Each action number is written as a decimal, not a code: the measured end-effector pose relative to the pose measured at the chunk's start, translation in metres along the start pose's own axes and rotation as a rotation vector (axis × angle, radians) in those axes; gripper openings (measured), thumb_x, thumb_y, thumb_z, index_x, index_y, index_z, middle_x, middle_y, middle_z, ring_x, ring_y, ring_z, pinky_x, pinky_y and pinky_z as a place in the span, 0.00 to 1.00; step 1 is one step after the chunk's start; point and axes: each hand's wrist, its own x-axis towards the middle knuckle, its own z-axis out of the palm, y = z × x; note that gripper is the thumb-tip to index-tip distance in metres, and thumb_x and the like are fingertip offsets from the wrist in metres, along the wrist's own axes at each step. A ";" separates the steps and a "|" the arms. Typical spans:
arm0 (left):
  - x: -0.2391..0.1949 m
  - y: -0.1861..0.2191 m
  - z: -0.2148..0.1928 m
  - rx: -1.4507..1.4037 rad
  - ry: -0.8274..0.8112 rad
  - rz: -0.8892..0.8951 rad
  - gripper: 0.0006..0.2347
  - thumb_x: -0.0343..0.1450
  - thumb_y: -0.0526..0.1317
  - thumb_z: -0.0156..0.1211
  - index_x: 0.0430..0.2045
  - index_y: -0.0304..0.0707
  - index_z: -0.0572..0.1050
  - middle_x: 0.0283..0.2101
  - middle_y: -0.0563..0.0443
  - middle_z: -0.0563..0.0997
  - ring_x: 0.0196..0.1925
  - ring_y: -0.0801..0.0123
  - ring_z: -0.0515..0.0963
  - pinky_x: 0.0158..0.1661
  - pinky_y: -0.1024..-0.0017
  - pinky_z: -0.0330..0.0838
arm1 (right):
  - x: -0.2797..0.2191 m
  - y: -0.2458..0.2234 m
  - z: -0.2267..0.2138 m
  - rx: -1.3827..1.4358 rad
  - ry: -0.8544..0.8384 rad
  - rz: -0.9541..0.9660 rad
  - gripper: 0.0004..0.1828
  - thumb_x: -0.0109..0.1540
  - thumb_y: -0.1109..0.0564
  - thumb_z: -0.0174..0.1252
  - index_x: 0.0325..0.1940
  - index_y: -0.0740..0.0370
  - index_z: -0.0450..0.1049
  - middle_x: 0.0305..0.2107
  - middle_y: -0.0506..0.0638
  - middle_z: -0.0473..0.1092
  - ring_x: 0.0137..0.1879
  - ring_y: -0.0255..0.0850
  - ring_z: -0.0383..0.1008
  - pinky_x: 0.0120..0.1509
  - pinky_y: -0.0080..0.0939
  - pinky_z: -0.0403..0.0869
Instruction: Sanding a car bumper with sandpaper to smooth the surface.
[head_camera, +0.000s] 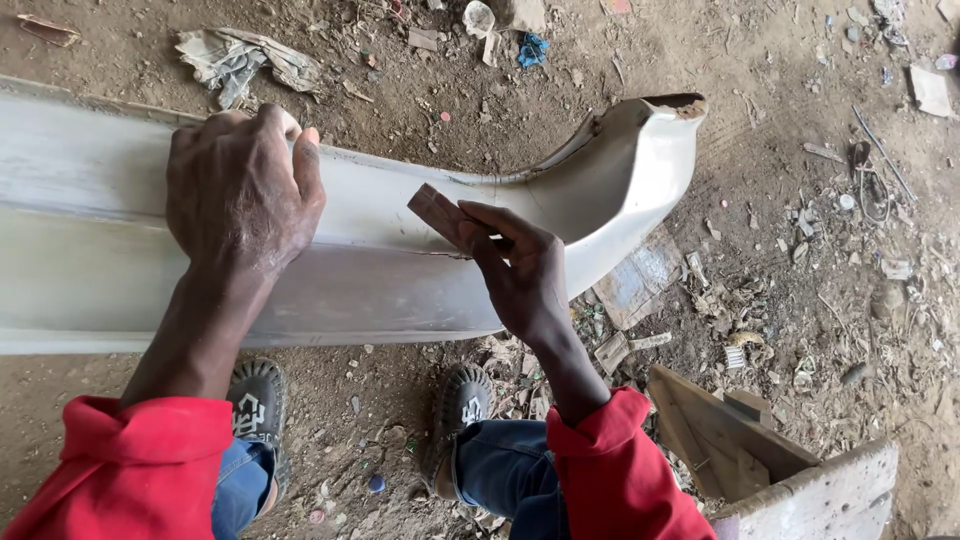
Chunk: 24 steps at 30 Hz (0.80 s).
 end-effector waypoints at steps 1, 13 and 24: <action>0.001 0.000 -0.001 0.003 -0.002 -0.002 0.07 0.84 0.48 0.67 0.41 0.49 0.83 0.36 0.49 0.88 0.42 0.52 0.87 0.50 0.56 0.73 | 0.000 0.000 0.000 0.002 -0.003 0.001 0.16 0.72 0.53 0.63 0.61 0.59 0.85 0.52 0.47 0.86 0.51 0.29 0.83 0.55 0.35 0.87; 0.003 0.001 0.000 0.000 -0.028 -0.014 0.09 0.85 0.49 0.66 0.39 0.49 0.83 0.36 0.50 0.89 0.42 0.51 0.87 0.51 0.56 0.71 | 0.002 0.006 -0.011 0.145 0.142 -0.040 0.18 0.68 0.64 0.71 0.63 0.63 0.82 0.47 0.54 0.84 0.45 0.35 0.83 0.47 0.35 0.88; 0.000 0.003 -0.003 -0.019 -0.026 -0.033 0.10 0.86 0.50 0.66 0.40 0.49 0.83 0.37 0.50 0.89 0.43 0.53 0.87 0.53 0.56 0.71 | -0.002 0.012 -0.012 -0.343 0.085 -0.583 0.23 0.75 0.67 0.65 0.72 0.49 0.77 0.61 0.56 0.79 0.64 0.47 0.80 0.66 0.47 0.84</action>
